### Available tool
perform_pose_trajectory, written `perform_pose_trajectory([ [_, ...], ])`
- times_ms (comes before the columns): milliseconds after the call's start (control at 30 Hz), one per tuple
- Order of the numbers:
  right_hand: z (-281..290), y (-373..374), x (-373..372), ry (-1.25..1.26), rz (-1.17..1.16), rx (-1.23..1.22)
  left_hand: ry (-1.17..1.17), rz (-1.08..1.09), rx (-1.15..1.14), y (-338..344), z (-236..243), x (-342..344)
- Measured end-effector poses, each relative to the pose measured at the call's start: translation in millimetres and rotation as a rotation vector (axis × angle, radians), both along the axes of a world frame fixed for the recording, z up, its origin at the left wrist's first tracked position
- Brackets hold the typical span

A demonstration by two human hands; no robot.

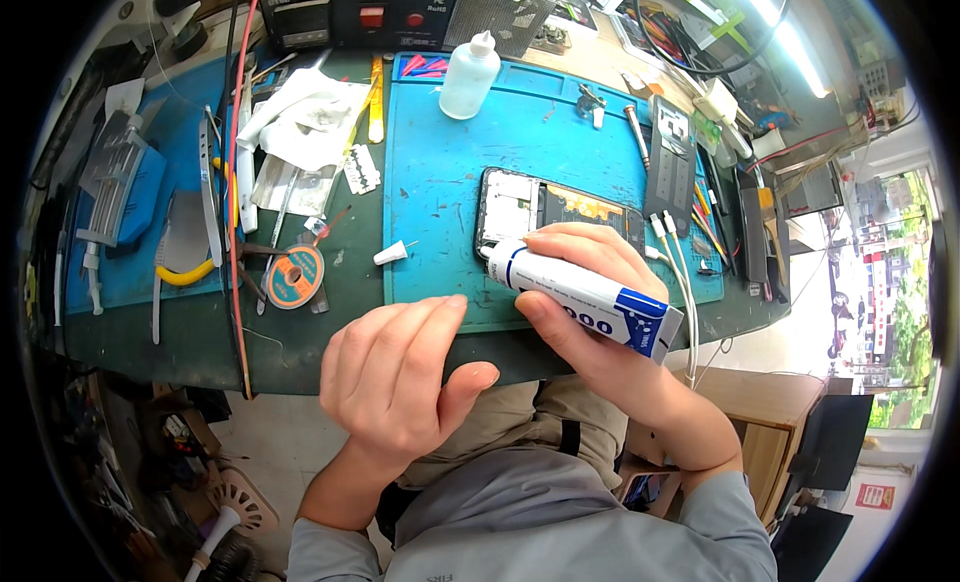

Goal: The person picks up a smartphone and interacts with the screen before placing it on a workbench. They connect a charging cable to the phone, then apply adhesive from a tube along the edges of the phone's internal frame. Finally, they align and press the back cover onto the phone to seal it.

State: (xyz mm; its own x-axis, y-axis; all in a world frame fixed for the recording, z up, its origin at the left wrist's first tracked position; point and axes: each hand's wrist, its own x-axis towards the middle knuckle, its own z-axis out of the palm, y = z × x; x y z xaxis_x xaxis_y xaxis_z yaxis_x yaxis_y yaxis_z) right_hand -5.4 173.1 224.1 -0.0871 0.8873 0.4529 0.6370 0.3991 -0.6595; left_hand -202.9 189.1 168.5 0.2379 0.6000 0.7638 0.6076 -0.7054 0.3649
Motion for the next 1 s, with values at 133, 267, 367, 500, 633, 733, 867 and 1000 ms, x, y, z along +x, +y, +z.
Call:
perform_pose_trajectory([
  [133, 6, 1, -3, -0.039, -0.013, -0.015, 0.005, 0.001, -0.003, 0, 1, 0],
  [267, 8, 0, -3, -0.03, -0.009, -0.031, 0.0, -0.001, 0.0, 0, 0, -1],
  [367, 6, 4, 3, -0.024, 0.003, -0.026, -0.003, 0.001, 0.011, 1, 0, 1],
  [500, 4, 6, 6, 0.184, -0.054, -0.172, -0.008, 0.002, 0.025, 2, -1, 1],
  [633, 9, 11, 7, 0.251, -0.044, -0.249, -0.005, 0.017, 0.044, 3, -3, 2],
  [733, 14, 13, 10, 0.209, 0.011, -0.315, -0.01, 0.033, 0.054, 3, -5, 3],
  [867, 10, 18, 17, 0.124, 0.106, -0.207, -0.013, 0.028, 0.057, 4, -6, 4],
  [1000, 9, 18, 18, 0.041, 0.084, -0.114, 0.001, -0.007, 0.011, 1, -1, 3],
])
